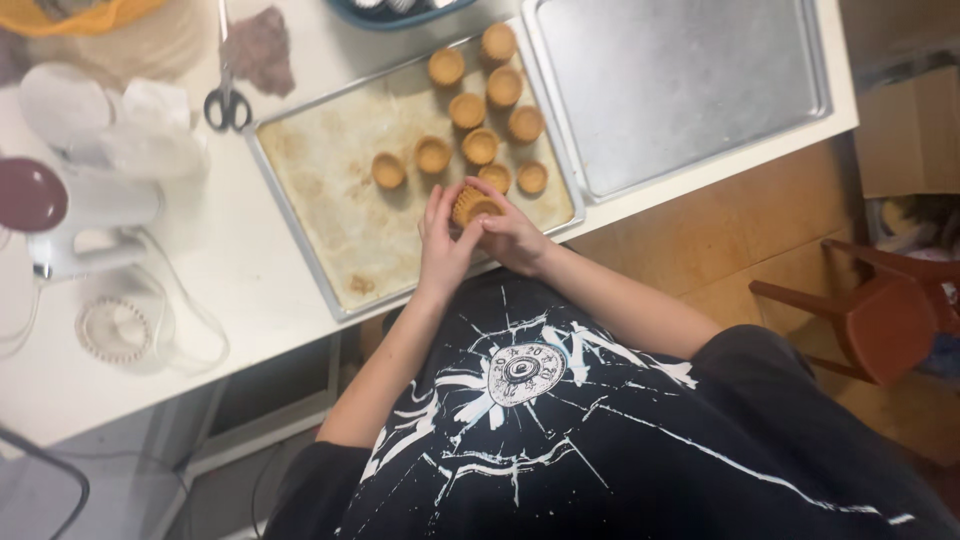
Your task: The person places small baked cupcake liners from a metal baking tray into a plastic bag labeled 'Frozen Dough'. They handle the liners one at a time, stacking them in their hand before inserting them into the bag. The person then seals the bag and places it on the tray.
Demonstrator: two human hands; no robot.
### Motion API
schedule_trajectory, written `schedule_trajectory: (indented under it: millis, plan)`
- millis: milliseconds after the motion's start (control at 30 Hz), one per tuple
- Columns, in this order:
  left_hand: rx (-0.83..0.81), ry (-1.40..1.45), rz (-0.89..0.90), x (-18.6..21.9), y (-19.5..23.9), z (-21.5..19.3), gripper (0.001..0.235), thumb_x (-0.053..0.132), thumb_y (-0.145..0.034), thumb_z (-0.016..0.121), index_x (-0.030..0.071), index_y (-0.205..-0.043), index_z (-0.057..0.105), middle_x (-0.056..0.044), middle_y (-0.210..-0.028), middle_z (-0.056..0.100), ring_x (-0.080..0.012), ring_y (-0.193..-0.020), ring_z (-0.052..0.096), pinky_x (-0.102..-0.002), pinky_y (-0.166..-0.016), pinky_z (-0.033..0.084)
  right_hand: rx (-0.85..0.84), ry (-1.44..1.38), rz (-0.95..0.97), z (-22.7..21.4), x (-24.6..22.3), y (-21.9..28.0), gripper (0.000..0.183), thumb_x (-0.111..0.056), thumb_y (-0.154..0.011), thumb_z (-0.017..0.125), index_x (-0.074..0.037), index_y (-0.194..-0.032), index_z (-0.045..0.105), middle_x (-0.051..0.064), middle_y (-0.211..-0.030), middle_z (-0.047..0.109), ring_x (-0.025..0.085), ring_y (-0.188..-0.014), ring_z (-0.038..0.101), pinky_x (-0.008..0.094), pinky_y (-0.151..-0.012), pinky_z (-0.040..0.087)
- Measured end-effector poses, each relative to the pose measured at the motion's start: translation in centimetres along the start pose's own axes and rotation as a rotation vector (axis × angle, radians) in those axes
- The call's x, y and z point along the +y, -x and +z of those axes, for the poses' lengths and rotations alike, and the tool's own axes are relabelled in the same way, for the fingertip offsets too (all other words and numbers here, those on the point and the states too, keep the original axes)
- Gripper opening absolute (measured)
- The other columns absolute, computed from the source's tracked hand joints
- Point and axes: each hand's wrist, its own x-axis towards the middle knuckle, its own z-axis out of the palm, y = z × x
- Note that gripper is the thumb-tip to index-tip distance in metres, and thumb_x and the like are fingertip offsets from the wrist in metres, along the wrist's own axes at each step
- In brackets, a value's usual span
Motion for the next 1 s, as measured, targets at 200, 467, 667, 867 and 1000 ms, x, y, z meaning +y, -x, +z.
schedule_trajectory:
  millis: [200, 467, 667, 867, 1000]
  plan:
    - [-0.164, -0.123, 0.116, 6.0, -1.1, 1.8, 0.076, 0.046, -0.090, 0.076, 0.009, -0.151, 0.050, -0.033, -0.161, 0.030, -0.0476, -0.147, 0.031, -0.052, -0.119, 0.029, -0.011, -0.090, -0.140, 0.8, -4.6, 3.5, 0.093, -0.036, -0.081, 0.078, -0.017, -0.159, 0.030, 0.012, -0.155, 0.045, 0.030, -0.140, 0.050, 0.053, -0.122, 0.037]
    - [-0.302, -0.041, 0.275, 12.6, -3.9, 6.2, 0.067, 0.044, -0.096, 0.069, 0.011, -0.151, 0.052, -0.024, -0.164, 0.036, -0.0412, -0.149, 0.038, -0.050, -0.122, 0.033, -0.046, -0.228, -0.282, -2.1, -12.0, 7.8, 0.095, -0.037, -0.080, 0.079, -0.008, -0.160, 0.037, 0.016, -0.152, 0.048, 0.038, -0.136, 0.053, 0.049, -0.118, 0.041]
    - [-0.285, 0.088, 0.309, 16.1, -8.2, 12.5, 0.055, 0.037, -0.103, 0.065, 0.012, -0.151, 0.054, -0.016, -0.164, 0.042, -0.0337, -0.154, 0.040, -0.049, -0.127, 0.032, -0.252, -0.274, -0.265, -8.0, -21.6, 10.6, 0.104, -0.047, -0.079, 0.083, -0.010, -0.163, 0.035, 0.019, -0.162, 0.043, 0.043, -0.141, 0.051, 0.049, -0.122, 0.043]
    - [-0.251, 0.264, 0.101, 19.9, -13.5, 23.4, 0.048, 0.033, -0.104, 0.061, 0.013, -0.147, 0.055, -0.013, -0.160, 0.045, -0.0281, -0.148, 0.046, -0.043, -0.117, 0.042, -0.277, -0.234, -0.141, -16.2, -32.1, 12.4, 0.108, -0.050, -0.077, 0.085, -0.010, -0.164, 0.034, 0.023, -0.160, 0.041, 0.044, -0.140, 0.050, 0.047, -0.118, 0.046]
    - [-0.179, 0.230, 0.073, 21.3, -16.4, 29.3, 0.047, 0.030, -0.103, 0.063, 0.013, -0.145, 0.057, -0.011, -0.158, 0.049, -0.0272, -0.141, 0.051, -0.043, -0.113, 0.045, -0.300, -0.251, -0.074, -21.0, -38.0, 13.4, 0.107, -0.046, -0.076, 0.087, -0.011, -0.163, 0.035, 0.024, -0.161, 0.041, 0.045, -0.140, 0.050, 0.047, -0.117, 0.047]
